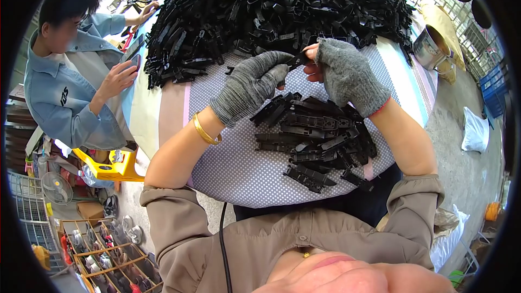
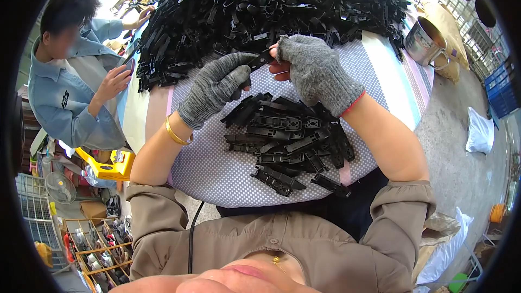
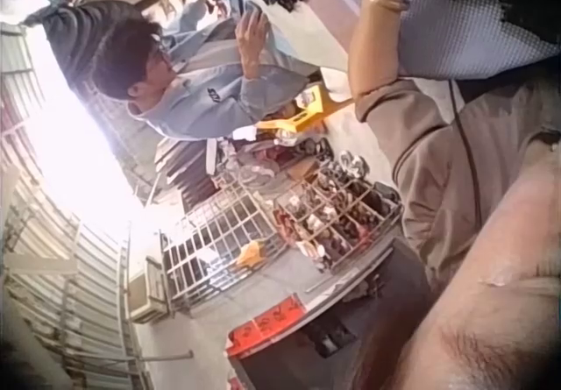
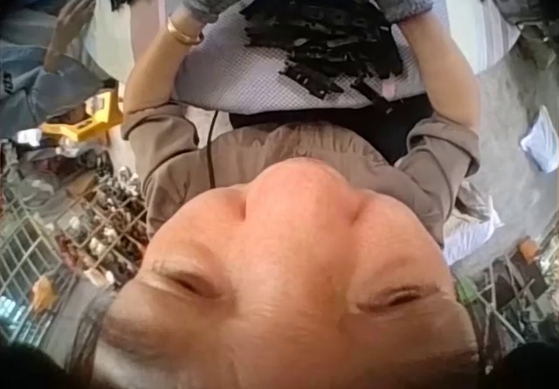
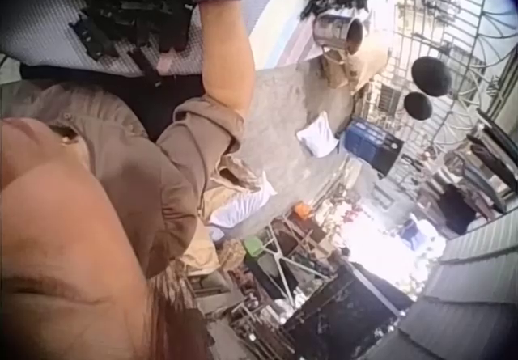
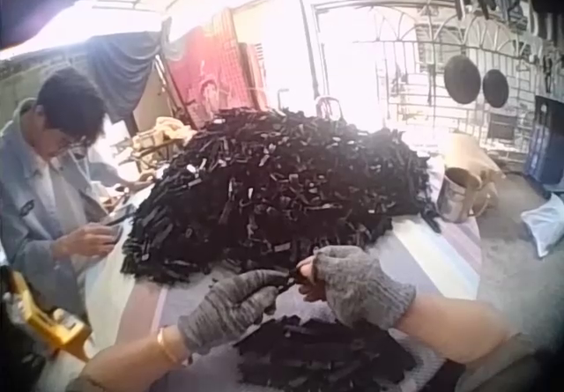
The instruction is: Inspecting and sorting small black plastic components at a factory workstation.
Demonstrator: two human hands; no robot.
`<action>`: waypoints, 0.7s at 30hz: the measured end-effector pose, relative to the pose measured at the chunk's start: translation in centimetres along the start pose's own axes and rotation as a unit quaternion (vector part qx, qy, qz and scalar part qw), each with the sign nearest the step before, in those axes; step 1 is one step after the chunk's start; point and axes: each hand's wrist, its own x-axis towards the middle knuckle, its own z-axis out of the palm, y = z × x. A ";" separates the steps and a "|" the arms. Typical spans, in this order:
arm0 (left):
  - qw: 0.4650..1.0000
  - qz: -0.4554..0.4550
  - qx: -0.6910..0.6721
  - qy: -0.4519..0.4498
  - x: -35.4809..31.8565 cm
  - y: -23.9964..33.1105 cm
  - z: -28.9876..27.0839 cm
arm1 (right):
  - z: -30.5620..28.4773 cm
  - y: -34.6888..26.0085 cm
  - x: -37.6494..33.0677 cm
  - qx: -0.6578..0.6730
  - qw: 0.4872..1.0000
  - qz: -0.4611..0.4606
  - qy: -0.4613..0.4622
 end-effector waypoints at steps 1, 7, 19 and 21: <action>1.000 -0.010 -0.001 -0.001 0.0 0.1 0.1 | 0.1 0.0 -0.1 0.001 1.000 -0.001 0.000; 0.998 -0.009 0.007 0.064 0.1 -0.2 1.1 | 0.3 0.2 -0.2 -0.027 0.999 -0.021 0.016; 0.998 0.000 0.020 0.053 0.0 -0.1 0.9 | 0.9 0.1 -1.0 0.001 0.999 -0.043 0.022; 0.994 0.048 0.066 0.066 0.1 -1.5 0.9 | 1.1 0.1 -1.1 -0.057 0.995 -0.078 0.003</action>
